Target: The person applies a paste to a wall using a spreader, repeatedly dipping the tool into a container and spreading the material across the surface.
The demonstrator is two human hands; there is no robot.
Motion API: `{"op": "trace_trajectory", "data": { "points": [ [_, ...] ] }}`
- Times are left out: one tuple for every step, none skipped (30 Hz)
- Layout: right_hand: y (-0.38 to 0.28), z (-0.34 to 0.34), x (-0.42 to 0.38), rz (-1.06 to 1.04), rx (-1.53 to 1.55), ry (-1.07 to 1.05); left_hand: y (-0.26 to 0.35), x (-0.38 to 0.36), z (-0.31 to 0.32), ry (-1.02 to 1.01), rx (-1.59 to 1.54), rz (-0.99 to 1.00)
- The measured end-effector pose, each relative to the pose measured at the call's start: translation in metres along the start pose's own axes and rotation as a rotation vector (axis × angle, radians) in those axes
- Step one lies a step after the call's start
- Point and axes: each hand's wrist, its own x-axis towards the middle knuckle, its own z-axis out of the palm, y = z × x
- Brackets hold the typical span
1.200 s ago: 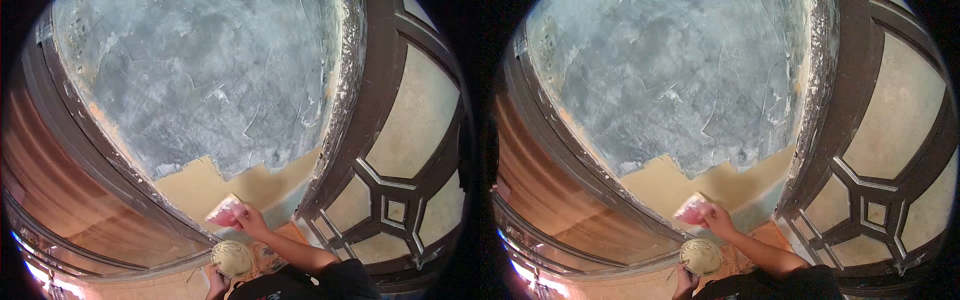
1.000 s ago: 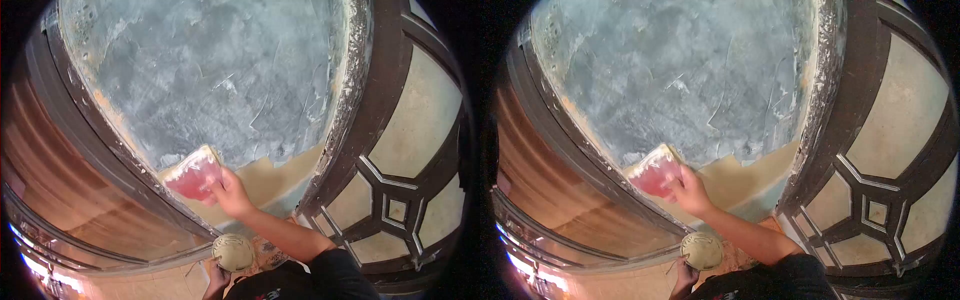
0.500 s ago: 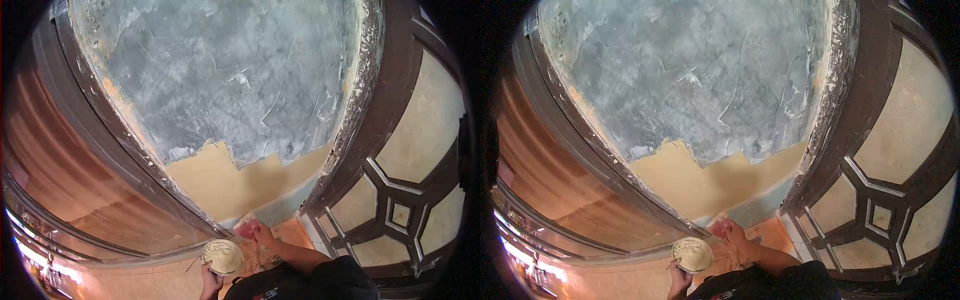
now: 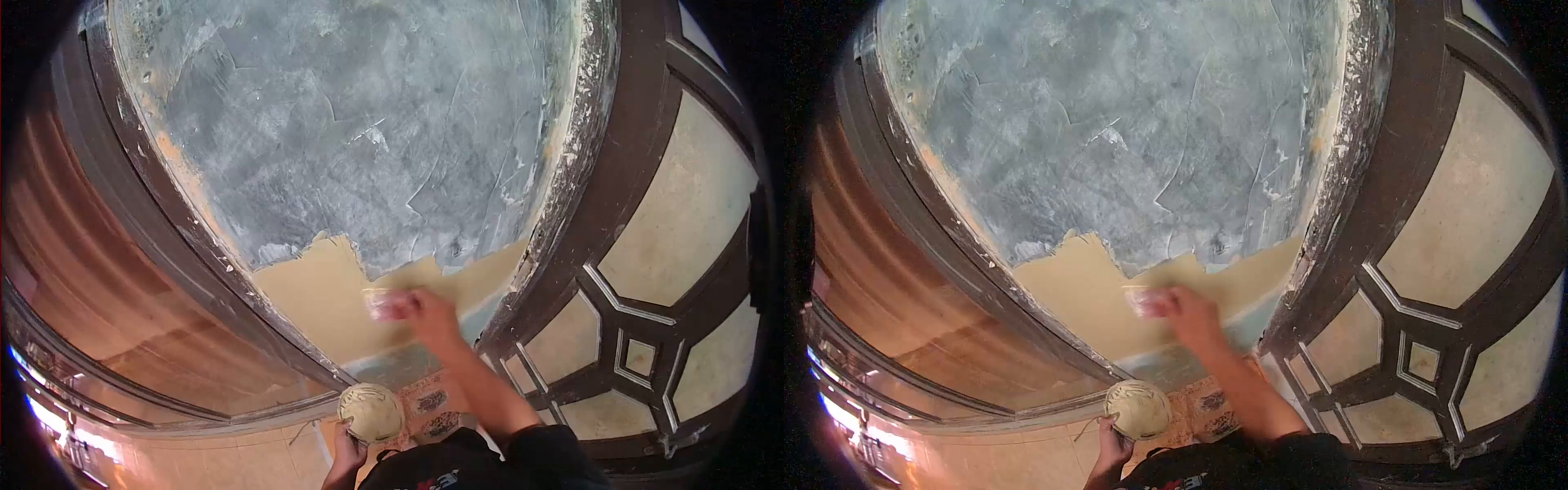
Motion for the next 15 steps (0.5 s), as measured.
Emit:
{"op": "trace_trajectory", "data": {
  "points": [
    [0.01,-0.019,0.003,0.045,0.165,0.052,-0.001,0.0,0.004,-0.019,0.004,0.018],
    [0.013,-0.044,0.001,0.029,0.024,0.146,-0.001,-0.003,0.008,0.097,-0.005,-0.006],
    [0.019,-0.071,-0.002,0.011,-0.12,0.236,-0.002,-0.002,0.008,0.101,-0.008,-0.004],
    [0.044,-0.092,-0.006,0.105,-0.214,0.216,-0.004,-0.002,0.008,0.078,0.003,0.011],
    [0.072,-0.106,-0.014,0.203,-0.31,0.195,-0.007,-0.003,0.008,0.057,0.014,0.023],
    [0.091,-0.115,-0.023,0.201,-0.315,0.19,-0.009,-0.004,0.011,0.058,0.007,0.021],
    [0.108,-0.121,-0.033,0.272,-0.237,0.147,-0.008,-0.006,0.017,0.04,0.001,0.017],
    [0.124,-0.12,-0.044,0.346,-0.156,0.101,-0.008,-0.009,0.023,0.025,-0.004,0.012],
    [0.143,-0.111,-0.057,0.347,-0.027,0.098,-0.008,-0.01,0.027,0.007,-0.006,0.008],
    [0.156,-0.103,-0.069,0.349,0.103,0.096,-0.014,-0.007,0.025,0.024,-0.049,0.025],
    [0.156,-0.1,-0.077,0.435,0.266,0.006,-0.017,-0.005,0.028,0.021,-0.047,0.025],
    [0.15,-0.093,-0.084,0.517,0.43,-0.085,-0.021,-0.003,0.032,0.023,-0.048,0.037],
    [0.153,-0.082,-0.089,0.563,0.519,-0.102,-0.024,-0.001,0.037,0.025,-0.05,0.049],
    [0.156,-0.07,-0.092,0.61,0.608,-0.121,-0.026,0.001,0.04,0.002,-0.071,0.027],
    [0.147,-0.064,-0.088,0.676,0.707,-0.143,-0.029,0.001,0.046,0.001,-0.07,0.027]
  ]
}}
